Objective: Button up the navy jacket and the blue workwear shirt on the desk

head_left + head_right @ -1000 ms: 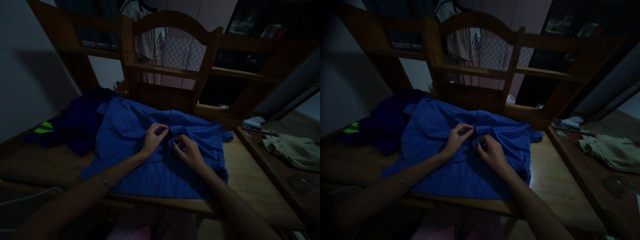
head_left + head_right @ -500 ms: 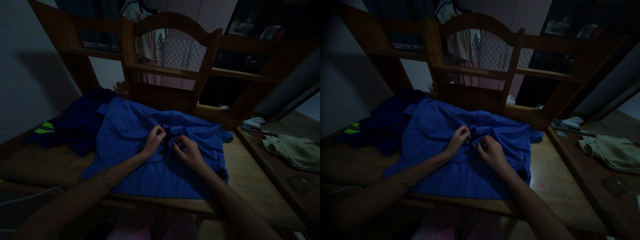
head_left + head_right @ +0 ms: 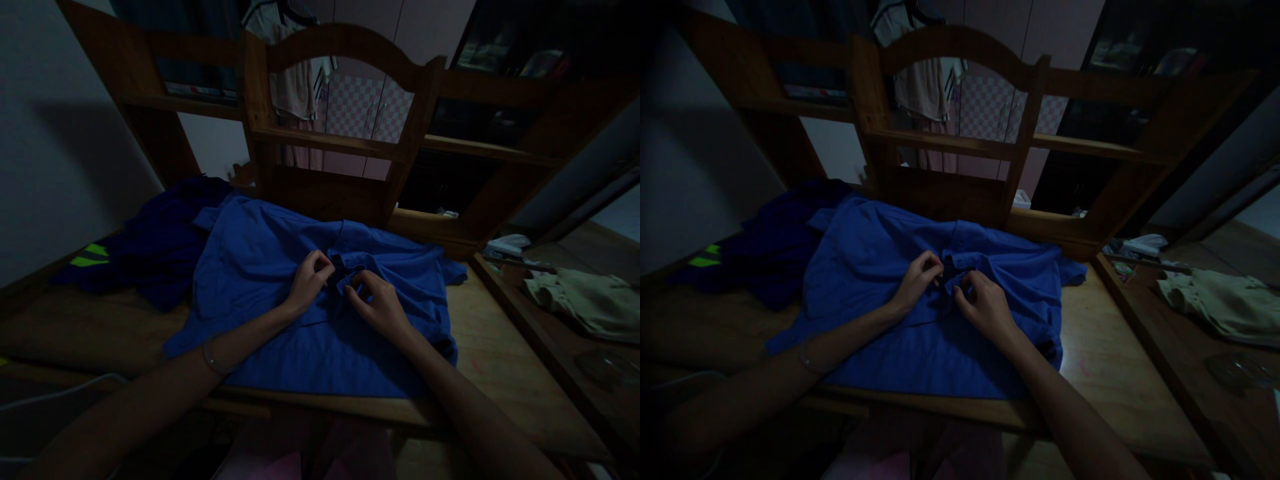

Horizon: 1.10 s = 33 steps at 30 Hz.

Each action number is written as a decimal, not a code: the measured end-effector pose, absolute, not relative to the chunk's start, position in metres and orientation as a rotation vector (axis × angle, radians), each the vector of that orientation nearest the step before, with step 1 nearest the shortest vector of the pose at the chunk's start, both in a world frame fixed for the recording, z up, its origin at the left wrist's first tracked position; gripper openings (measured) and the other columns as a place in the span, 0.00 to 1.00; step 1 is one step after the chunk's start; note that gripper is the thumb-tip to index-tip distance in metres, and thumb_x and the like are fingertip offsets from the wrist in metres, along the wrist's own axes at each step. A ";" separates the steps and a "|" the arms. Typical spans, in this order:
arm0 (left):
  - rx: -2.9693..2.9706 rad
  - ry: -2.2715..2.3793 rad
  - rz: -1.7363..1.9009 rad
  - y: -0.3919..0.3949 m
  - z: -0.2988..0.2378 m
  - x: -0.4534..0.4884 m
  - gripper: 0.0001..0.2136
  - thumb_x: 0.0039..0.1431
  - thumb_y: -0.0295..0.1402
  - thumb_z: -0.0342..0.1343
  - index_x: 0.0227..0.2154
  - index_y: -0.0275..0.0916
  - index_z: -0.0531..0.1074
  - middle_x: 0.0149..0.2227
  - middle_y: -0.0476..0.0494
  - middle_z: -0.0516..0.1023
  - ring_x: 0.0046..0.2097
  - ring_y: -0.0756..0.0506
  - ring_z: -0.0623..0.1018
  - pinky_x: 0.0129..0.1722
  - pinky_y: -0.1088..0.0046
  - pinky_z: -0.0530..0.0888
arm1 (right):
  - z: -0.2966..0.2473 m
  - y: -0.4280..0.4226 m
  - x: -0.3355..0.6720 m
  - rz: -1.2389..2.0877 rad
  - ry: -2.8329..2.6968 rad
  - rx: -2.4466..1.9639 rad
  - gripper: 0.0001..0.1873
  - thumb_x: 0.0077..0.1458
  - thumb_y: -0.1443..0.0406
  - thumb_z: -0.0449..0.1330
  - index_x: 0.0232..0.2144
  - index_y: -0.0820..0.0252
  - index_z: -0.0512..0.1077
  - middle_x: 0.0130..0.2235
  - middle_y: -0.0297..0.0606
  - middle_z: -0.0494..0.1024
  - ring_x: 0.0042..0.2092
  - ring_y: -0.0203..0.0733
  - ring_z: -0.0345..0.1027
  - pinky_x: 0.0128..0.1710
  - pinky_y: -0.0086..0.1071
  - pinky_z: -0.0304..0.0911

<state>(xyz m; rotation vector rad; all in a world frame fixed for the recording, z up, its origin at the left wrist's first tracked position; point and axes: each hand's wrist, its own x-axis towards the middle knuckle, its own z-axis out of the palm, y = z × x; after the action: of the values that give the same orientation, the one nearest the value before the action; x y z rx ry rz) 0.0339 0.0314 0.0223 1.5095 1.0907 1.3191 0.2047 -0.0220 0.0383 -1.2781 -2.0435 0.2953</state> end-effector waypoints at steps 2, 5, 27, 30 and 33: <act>1.510 1.077 1.315 0.031 0.023 0.033 0.03 0.51 0.32 0.52 0.27 0.38 0.66 0.27 0.50 0.68 0.30 0.50 0.70 0.24 0.79 0.68 | 0.038 -0.022 0.205 0.294 -2.040 -1.282 0.05 0.58 0.62 0.54 0.32 0.58 0.66 0.31 0.34 0.70 0.28 0.35 0.63 0.30 0.29 0.58; 1.511 1.061 1.304 0.031 0.024 0.033 0.03 0.51 0.32 0.51 0.26 0.38 0.65 0.25 0.50 0.68 0.29 0.51 0.70 0.24 0.79 0.68 | 0.039 -0.022 0.205 0.286 -2.041 -1.277 0.06 0.58 0.62 0.54 0.32 0.58 0.66 0.31 0.34 0.70 0.28 0.35 0.63 0.30 0.29 0.58; 1.511 1.122 1.362 0.031 0.025 0.034 0.05 0.48 0.30 0.55 0.28 0.38 0.64 0.25 0.51 0.67 0.28 0.51 0.69 0.23 0.79 0.67 | 0.037 -0.022 0.205 0.290 -2.049 -1.277 0.05 0.58 0.62 0.54 0.33 0.57 0.66 0.31 0.34 0.70 0.28 0.36 0.63 0.30 0.29 0.58; 1.476 1.104 1.352 0.030 0.025 0.035 0.05 0.48 0.31 0.55 0.28 0.39 0.65 0.26 0.51 0.67 0.28 0.51 0.70 0.23 0.79 0.68 | 0.038 -0.022 0.204 0.299 -2.044 -1.276 0.06 0.58 0.62 0.54 0.33 0.57 0.66 0.31 0.34 0.70 0.29 0.35 0.63 0.31 0.29 0.59; 1.433 1.082 1.341 0.029 0.025 0.035 0.05 0.49 0.32 0.54 0.28 0.39 0.65 0.26 0.51 0.68 0.28 0.50 0.70 0.23 0.79 0.68 | 0.039 -0.023 0.204 0.300 -2.043 -1.277 0.05 0.58 0.62 0.54 0.33 0.58 0.66 0.31 0.34 0.70 0.29 0.35 0.63 0.31 0.29 0.59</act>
<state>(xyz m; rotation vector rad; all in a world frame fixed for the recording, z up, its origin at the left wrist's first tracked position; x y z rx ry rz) 0.0350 0.0290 0.0248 1.4325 1.0819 1.3415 0.2043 -0.0226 0.0387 -1.2775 -2.0432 0.3000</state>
